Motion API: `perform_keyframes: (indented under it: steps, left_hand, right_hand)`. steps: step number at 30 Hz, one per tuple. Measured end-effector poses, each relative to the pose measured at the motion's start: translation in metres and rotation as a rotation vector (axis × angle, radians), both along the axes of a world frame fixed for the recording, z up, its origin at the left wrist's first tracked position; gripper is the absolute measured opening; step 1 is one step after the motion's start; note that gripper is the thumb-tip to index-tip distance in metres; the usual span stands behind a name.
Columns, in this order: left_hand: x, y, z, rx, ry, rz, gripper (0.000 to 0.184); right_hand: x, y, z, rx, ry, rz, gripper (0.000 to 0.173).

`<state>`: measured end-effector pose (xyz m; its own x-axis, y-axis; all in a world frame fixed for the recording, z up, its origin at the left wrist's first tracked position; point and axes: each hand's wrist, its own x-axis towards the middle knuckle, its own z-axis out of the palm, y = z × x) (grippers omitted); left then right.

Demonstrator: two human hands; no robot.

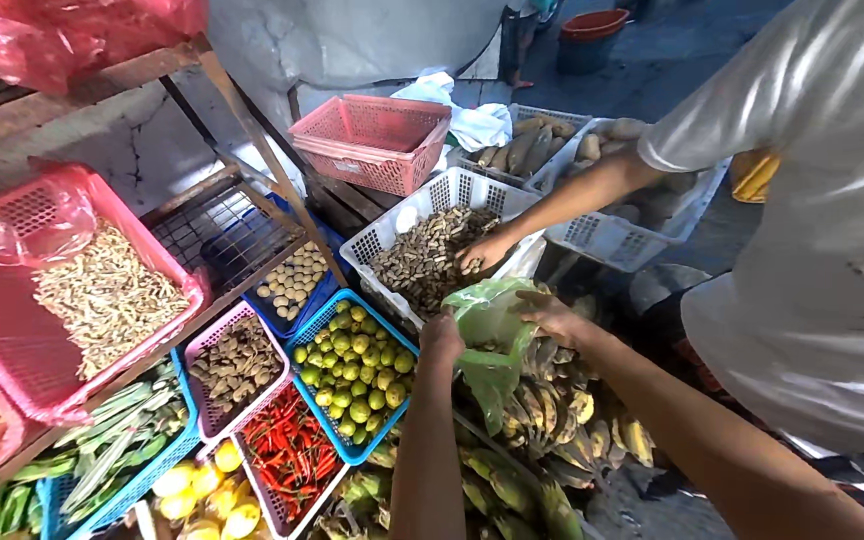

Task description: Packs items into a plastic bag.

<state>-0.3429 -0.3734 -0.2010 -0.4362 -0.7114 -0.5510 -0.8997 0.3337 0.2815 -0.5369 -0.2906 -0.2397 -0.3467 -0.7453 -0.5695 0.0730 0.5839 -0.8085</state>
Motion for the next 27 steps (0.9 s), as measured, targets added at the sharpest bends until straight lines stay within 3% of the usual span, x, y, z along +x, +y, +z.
perform_keyframes:
  steps: [27]
  left_hand:
    - [-0.0007,-0.0046,-0.0017,0.013,0.003,-0.023,0.082]
  right_hand:
    - [-0.0026,-0.0041,-0.0065,-0.011,-0.01,-0.005,0.062]
